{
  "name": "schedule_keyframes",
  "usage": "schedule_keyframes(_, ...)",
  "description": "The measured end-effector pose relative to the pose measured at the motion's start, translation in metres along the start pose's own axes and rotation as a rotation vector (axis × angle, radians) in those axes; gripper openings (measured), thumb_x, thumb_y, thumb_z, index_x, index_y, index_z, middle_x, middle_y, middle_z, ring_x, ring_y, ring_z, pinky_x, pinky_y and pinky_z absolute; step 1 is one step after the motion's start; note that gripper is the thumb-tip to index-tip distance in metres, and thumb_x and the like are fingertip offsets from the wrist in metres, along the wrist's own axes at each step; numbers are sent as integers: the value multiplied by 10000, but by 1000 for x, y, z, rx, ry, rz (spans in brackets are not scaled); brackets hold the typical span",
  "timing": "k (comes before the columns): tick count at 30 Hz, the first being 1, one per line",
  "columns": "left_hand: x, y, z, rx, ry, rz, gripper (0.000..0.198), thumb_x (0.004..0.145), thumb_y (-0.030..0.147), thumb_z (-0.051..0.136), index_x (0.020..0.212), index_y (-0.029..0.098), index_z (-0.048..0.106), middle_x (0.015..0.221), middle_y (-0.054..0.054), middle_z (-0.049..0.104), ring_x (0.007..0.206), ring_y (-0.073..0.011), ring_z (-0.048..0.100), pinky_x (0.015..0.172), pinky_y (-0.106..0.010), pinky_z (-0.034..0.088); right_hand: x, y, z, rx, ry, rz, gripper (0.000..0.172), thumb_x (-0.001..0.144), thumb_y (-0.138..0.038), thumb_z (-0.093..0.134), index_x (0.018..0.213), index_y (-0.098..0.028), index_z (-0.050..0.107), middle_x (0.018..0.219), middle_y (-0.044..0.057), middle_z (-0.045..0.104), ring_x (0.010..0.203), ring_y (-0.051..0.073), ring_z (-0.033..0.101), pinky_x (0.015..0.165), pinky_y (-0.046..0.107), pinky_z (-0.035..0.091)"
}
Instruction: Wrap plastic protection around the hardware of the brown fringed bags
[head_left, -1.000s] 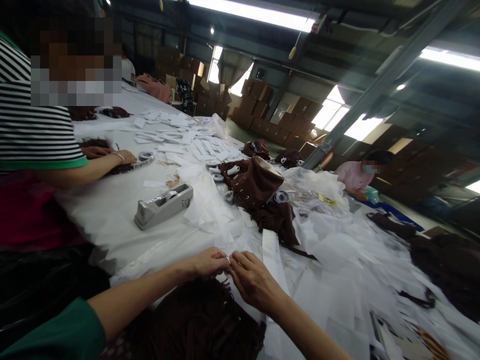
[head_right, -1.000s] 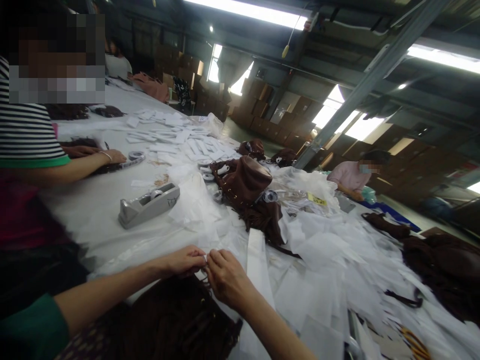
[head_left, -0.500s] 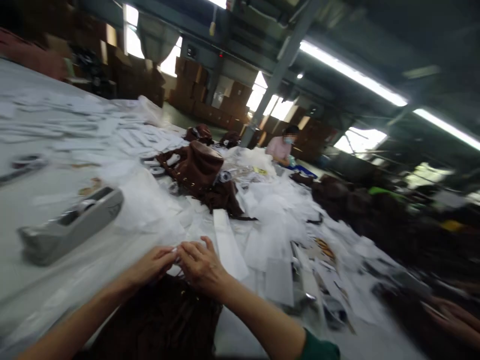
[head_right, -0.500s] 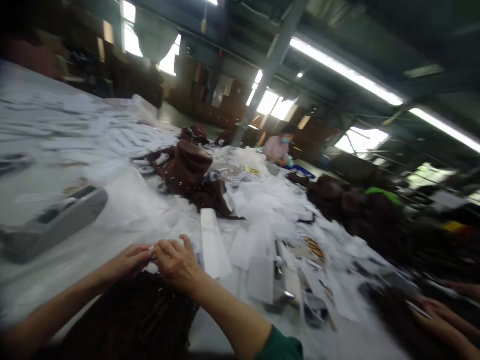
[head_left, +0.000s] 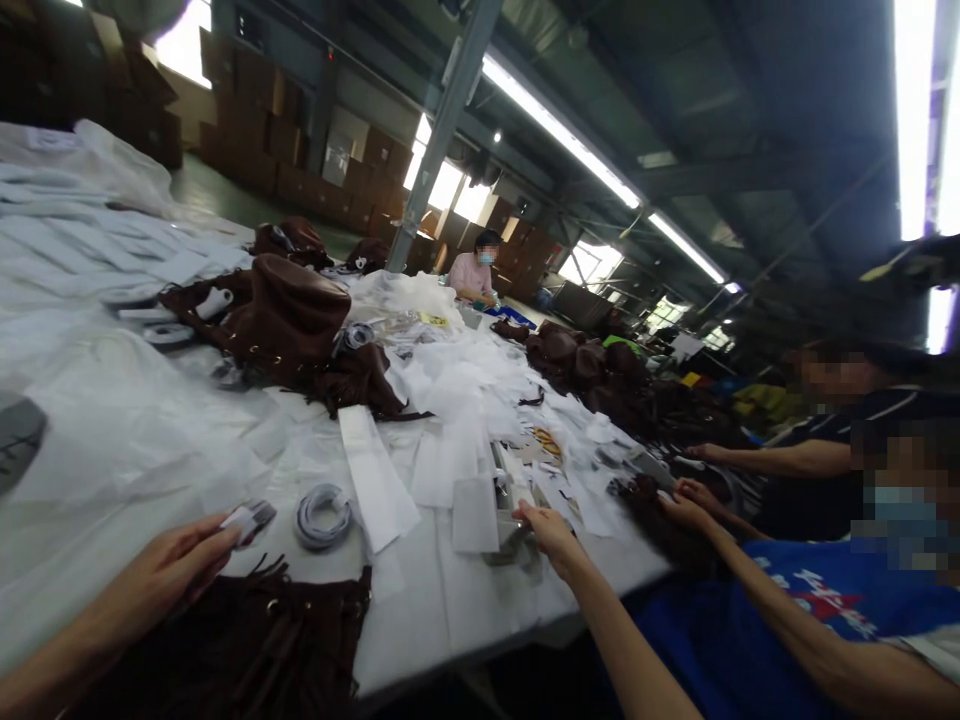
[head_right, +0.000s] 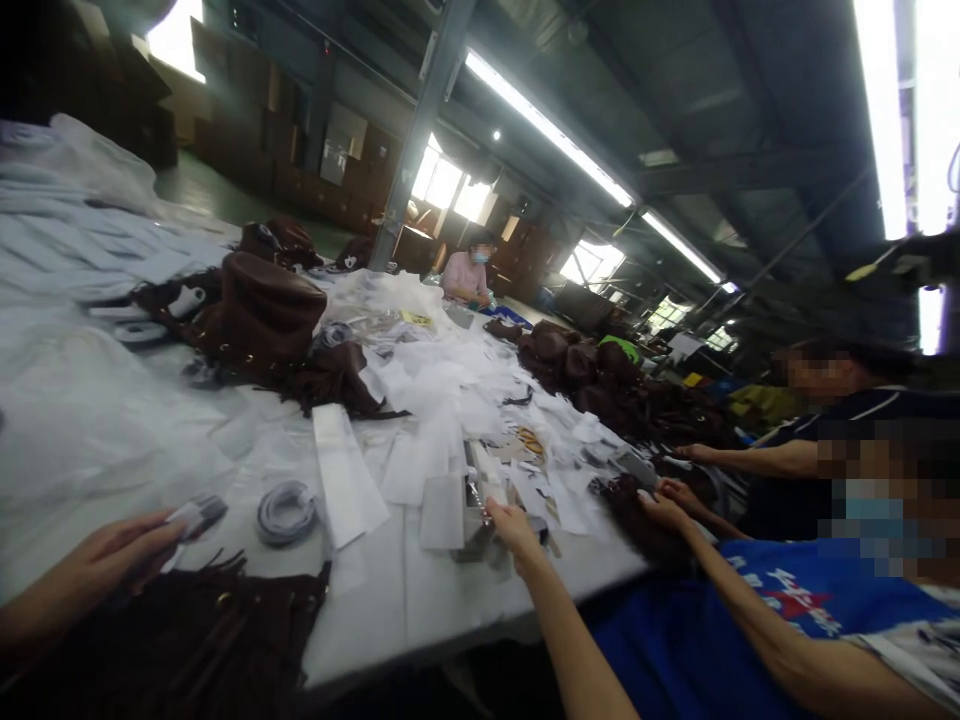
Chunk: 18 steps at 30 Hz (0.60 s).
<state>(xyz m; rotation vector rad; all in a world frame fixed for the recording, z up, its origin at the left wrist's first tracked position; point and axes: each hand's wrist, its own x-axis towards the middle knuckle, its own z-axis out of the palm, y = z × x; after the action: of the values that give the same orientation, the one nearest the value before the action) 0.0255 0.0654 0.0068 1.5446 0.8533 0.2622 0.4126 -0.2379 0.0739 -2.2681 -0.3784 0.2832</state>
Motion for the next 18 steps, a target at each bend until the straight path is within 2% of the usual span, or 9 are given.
schedule_keyframes(2,-1,-4,-1,-71,-52,1,455,732,679,509,818,239,588,568,46,448,549,-135,416,501,-217,295,1,2,2,33,-49,53,347,639,-465,643,597,-123,681,632,81,676,554,154,565,513,237,368)
schedule_keyframes(5,-2,-9,0,-119,-34,9,442,719,683,526,768,250,596,559,50,441,531,-132,405,488,-222,277,4,4,1,85,-67,94,305,577,-412,691,604,-108,694,621,81,673,522,139,539,488,232,342)
schedule_keyframes(9,0,-14,6,-108,46,23,475,669,714,545,778,258,617,524,47,435,496,-133,391,463,-225,248,0,12,-12,171,18,77,331,560,-420,696,668,-109,718,717,90,696,618,166,585,546,255,394)
schedule_keyframes(12,7,-19,5,-65,37,21,482,676,716,534,778,254,625,529,42,452,500,-133,398,467,-223,255,-14,24,-16,215,81,69,375,550,-458,697,705,-118,718,791,93,700,674,176,602,570,260,420)
schedule_keyframes(18,16,-23,-3,-9,-79,-37,466,678,717,532,757,267,620,537,47,477,541,-149,434,498,-228,313,-41,54,15,237,53,89,441,545,-573,663,600,-136,668,604,67,643,523,148,559,492,260,421)
